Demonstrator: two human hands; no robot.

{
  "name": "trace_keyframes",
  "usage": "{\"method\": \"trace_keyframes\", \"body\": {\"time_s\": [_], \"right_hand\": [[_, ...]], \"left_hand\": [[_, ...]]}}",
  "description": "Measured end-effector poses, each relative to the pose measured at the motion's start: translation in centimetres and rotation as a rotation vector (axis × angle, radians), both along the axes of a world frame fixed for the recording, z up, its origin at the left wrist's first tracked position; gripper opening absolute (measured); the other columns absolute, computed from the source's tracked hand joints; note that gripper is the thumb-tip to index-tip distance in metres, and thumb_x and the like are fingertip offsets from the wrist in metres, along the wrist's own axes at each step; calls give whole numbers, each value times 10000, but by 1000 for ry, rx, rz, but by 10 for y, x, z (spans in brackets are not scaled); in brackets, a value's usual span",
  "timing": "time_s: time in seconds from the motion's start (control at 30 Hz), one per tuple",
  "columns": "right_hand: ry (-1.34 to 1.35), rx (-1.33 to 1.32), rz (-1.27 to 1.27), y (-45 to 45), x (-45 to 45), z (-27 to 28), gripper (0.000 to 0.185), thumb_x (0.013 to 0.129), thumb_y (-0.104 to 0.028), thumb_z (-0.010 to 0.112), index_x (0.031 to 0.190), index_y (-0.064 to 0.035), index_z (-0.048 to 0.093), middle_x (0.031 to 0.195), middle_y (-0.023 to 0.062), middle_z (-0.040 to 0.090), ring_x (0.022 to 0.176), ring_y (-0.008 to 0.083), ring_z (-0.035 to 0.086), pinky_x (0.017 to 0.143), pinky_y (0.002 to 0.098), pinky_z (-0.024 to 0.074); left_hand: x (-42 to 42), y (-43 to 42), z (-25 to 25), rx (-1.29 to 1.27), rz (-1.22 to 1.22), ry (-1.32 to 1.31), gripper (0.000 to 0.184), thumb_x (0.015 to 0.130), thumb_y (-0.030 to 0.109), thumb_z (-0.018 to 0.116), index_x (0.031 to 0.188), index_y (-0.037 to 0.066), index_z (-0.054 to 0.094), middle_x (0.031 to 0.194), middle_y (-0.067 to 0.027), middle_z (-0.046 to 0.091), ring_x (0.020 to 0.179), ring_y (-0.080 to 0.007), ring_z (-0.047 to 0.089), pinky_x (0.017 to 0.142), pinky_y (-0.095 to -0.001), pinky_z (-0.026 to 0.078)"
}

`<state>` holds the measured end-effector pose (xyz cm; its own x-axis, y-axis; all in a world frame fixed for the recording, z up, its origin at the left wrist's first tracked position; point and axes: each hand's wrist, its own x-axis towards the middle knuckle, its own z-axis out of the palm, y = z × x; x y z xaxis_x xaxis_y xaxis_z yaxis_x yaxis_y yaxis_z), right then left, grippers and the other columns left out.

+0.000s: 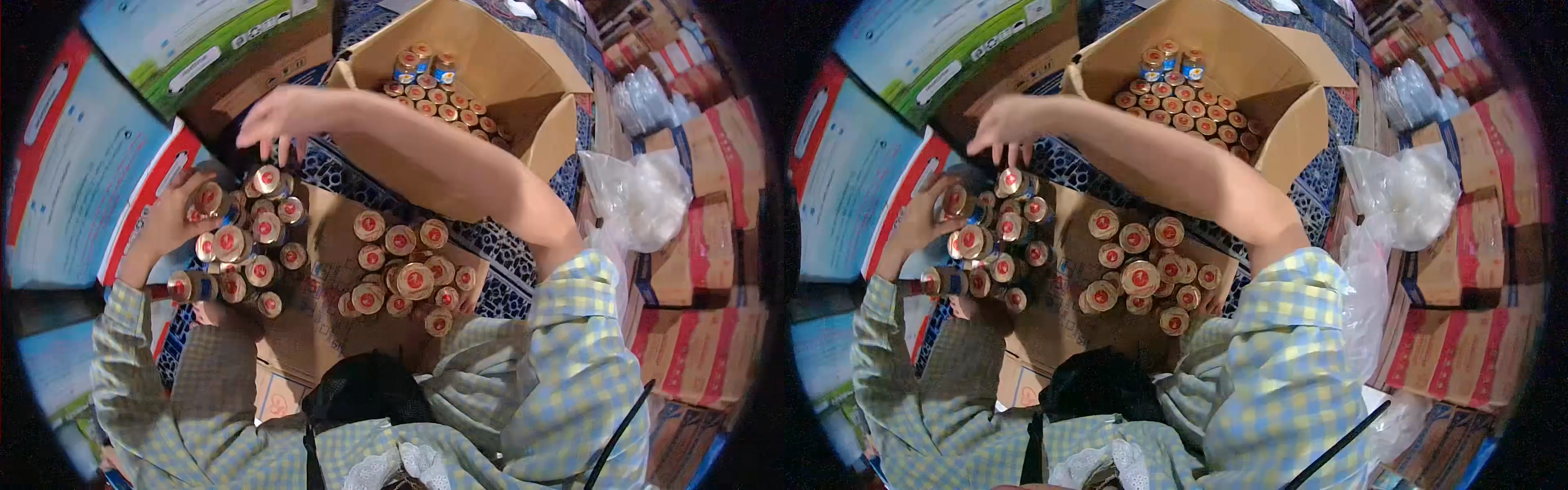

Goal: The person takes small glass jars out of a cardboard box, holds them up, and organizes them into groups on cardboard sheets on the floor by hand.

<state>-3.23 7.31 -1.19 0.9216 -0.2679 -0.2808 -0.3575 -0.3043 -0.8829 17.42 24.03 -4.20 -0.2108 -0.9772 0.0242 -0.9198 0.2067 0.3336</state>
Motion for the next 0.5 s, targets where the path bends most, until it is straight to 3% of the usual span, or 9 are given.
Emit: {"method": "trace_keyframes", "body": {"time_s": [0.1, 0.13, 0.17, 0.23, 0.27, 0.33, 0.4, 0.5], "right_hand": [[-196, -68, -171, -36, -53, 48, 487, 819, -423, 530, 1042, 8, 572, 879, 164, 633, 758, 215, 635, 574, 320, 515], [-265, -117, -234, -55, -70, 56, 486, 825, -439, 513, 1045, -10, 577, 876, 161, 635, 775, 208, 634, 602, 321, 516], [-360, 44, -379, -75, -85, 62, 381, 799, -350, 554, 972, -13, 592, 859, 174, 621, 792, 224, 623, 662, 333, 504], [-473, 6, -677, -163, -111, 38, 281, 763, -261, 597, 931, -36, 611, 912, 195, 603, 861, 270, 602, 756, 349, 482], [-481, -202, -830, -213, -125, 3, 293, 753, -262, 599, 961, -56, 615, 982, 204, 598, 914, 300, 591, 792, 353, 472], [-251, -694, -1053, -215, -173, -28, 516, 814, -411, 530, 1135, -7, 517, 994, 160, 608, 886, 235, 604, 744, 343, 491], [56, -745, -1205, -237, -206, -70, 542, 785, -411, 549, 1144, -7, 512, 1045, 173, 590, 962, 277, 574, 826, 372, 451], [179, -738, -1279, -246, -233, -104, 482, 763, -407, 574, 1039, -12, 566, 979, 189, 608, 956, 271, 582, 840, 397, 445]], "left_hand": [[-14, -7, 31, 23, -1, -118, 655, 649, 105, 709, 1227, 36, 410, 1143, -176, 480, 1113, -324, 450, 927, -353, 361], [-22, -14, 44, -192, 30, -152, 542, 668, 110, 688, 1155, 37, 463, 1123, -179, 484, 1067, -347, 469, 890, -374, 386], [-31, -22, 56, -405, 56, -184, 431, 687, 114, 667, 1084, 37, 517, 1104, -181, 489, 1022, -369, 488, 852, -396, 412], [-51, -52, 81, -507, 26, -198, 382, 706, 103, 646, 1063, 32, 530, 1097, -174, 494, 1015, -364, 494, 850, -394, 414], [-65, -71, 88, -616, 15, -192, 334, 725, 91, 625, 1042, 28, 543, 1091, -166, 499, 1008, -359, 500, 848, -392, 415], [-102, -115, 93, -564, -73, -36, 279, 752, 87, 588, 1022, 31, 553, 1092, -157, 507, 988, -346, 514, 830, -376, 424], [-141, -169, 79, -608, -181, -89, 260, 772, 121, 565, 1019, 40, 556, 1085, -149, 515, 950, -331, 531, 807, -362, 439], [-194, -256, 38, -618, -279, -175, 289, 787, 179, 537, 1048, 55, 523, 1028, -149, 522, 922, -327, 542, 766, -372, 462]]}}
